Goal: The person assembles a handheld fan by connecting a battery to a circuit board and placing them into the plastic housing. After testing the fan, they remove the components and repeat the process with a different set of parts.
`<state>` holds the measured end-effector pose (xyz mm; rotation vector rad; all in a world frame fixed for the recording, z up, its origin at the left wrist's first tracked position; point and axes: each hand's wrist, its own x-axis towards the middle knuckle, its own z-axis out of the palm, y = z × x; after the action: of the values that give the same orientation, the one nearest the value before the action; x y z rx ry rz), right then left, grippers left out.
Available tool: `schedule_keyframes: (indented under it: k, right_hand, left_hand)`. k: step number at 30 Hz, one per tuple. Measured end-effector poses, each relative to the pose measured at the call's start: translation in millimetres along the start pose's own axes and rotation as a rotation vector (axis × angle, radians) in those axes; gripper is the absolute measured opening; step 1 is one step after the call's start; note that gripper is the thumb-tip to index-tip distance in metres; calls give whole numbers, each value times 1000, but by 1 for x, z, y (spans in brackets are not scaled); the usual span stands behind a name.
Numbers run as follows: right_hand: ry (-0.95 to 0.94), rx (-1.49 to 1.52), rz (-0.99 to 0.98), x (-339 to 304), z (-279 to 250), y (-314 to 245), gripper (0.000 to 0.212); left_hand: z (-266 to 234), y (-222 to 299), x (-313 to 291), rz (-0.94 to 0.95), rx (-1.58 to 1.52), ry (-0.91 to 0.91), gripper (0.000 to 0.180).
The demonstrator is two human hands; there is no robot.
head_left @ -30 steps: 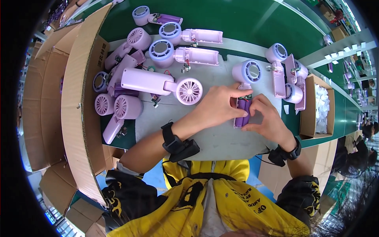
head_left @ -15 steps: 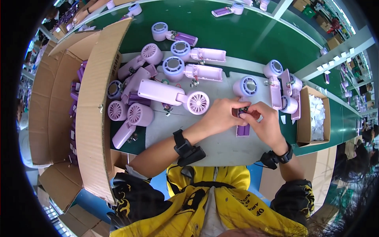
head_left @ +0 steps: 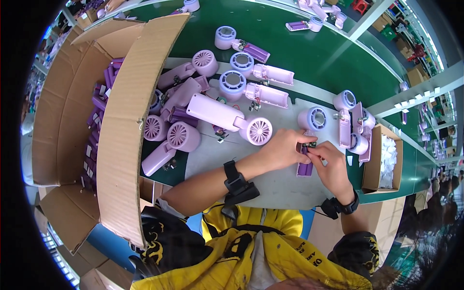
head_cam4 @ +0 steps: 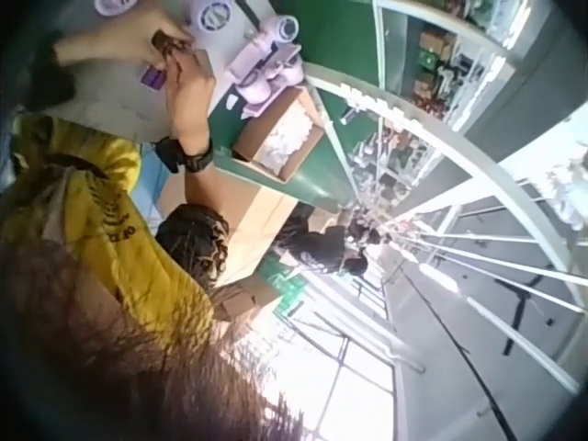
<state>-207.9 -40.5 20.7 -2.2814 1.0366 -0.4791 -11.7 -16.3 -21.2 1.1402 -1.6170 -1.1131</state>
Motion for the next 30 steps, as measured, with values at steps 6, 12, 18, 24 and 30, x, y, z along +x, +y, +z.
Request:
schedule_keyframes:
  k: [6,12,18,24,30]
  right_hand:
    - [-68,-170,-204,-14,-11,-19,49]
    - [-88,-297,-228,-12,-7,-23,66]
    - [140,-402,-137,31,-11,17,57]
    - [175,-357,-231,74,-28,-41,54]
    - [-220,-129,-518,102,10,-93,60]
  left_hand:
    - [1,1,1,8,-67,-14,53]
    - [9,-1,2,63,-51,61,56]
    - [19,14,0,-89,-214,204,57]
    - [22,-15,12,21,38,2,58]
    - [48,-32,18,382,-186,281,45]
